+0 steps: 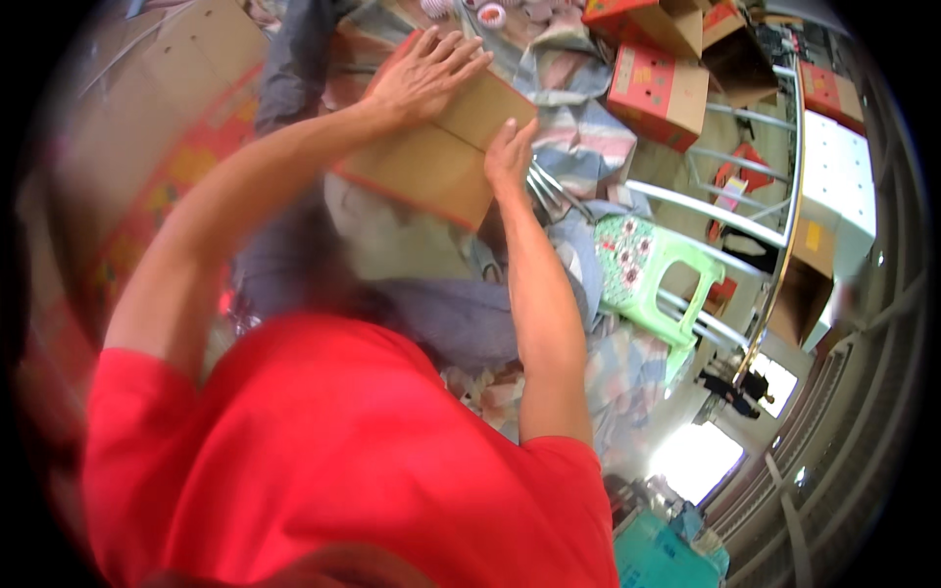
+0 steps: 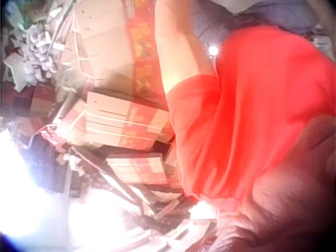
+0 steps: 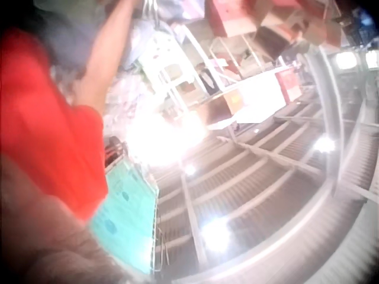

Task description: The person sits on the floor and repeatedly folds flat cardboard sheets into small boxes. They tuck flaps and press edges to form the box shape, then place the finished boxes aside. The process is repeated for several identical boxes.

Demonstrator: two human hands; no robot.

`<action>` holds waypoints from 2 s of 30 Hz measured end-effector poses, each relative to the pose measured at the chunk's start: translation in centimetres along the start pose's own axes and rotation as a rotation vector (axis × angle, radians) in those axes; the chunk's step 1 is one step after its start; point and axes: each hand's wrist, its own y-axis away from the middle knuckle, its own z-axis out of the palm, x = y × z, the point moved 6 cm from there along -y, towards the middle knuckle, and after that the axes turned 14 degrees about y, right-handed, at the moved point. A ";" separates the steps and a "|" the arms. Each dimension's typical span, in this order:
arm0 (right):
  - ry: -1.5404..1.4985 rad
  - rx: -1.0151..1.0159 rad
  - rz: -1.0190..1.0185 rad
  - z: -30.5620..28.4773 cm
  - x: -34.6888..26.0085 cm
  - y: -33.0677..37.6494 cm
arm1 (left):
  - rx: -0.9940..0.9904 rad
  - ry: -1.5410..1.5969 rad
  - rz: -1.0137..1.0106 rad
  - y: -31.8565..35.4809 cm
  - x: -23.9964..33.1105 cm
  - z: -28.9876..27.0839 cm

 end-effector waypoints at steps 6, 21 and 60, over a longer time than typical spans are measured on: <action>-0.107 0.033 0.090 -0.4 5.3 3.3 | 0.523 0.479 -0.502 7.9 -7.0 -2.8; -0.661 -0.372 0.821 0.1 15.8 12.0 | -0.081 1.367 -0.605 8.9 -6.6 -0.3; 0.127 -0.526 0.024 -4.2 4.4 6.7 | -0.952 0.119 -0.289 12.5 1.9 14.4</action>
